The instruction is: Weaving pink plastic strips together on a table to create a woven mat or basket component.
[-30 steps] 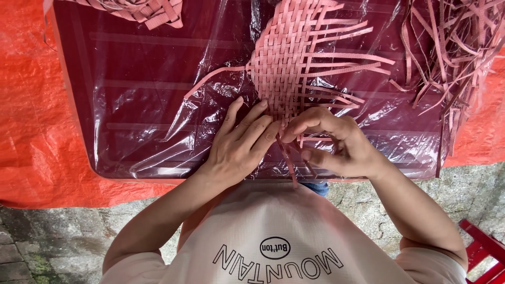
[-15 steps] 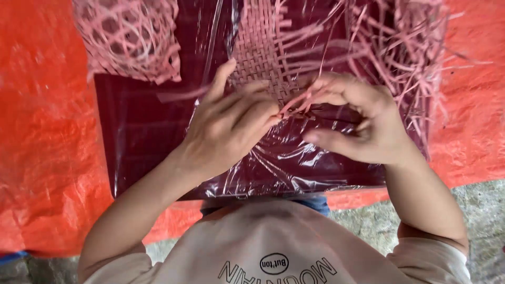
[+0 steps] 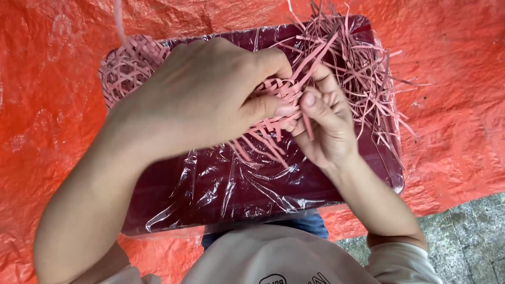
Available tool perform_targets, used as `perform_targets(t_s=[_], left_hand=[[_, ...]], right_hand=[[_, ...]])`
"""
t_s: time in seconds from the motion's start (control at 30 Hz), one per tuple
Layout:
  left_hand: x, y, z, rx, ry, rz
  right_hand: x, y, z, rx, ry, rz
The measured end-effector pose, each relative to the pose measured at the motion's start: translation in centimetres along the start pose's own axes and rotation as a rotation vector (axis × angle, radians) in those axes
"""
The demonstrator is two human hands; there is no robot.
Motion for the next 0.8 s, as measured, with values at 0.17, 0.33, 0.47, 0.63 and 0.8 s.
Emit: perform_targets(t_s=[0.17,0.33,0.47,0.63,0.8], left_hand=[[3.5,-3.4,1.4,0.237,0.239,-0.081],[6.6,-6.0,0.9,0.425,0.389,-0.102],[7.7,-9.1,1.4,0.499,0.253,-0.112],[8.7,-13.0,1.9,0.642,0.244,-0.142],[10.9,-15.7,2.2,0.695,0.235,-0.225]], right_hand=[[-4.5,3.1,-2.0,-0.122,-0.129,0.098],[-3.2,5.4,-2.6,-0.129,-0.104,-0.169],[0.8,5.0,-2.5,-0.154,0.067,-1.149],[-3.3,2.6,-2.0,0.269,-0.122,-1.289],[-5.8,4.8,-1.2,0.269,-0.314,-1.266]])
Point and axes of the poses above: each hand's wrist, its own z-axis towards the middle knuckle, its own y-axis out of the back of the hand, x = y × z, the point moved 10 cm from there along z, towards the middle knuckle, and after that the axes turned 14 degrees about -z, right-handed, at the moved point
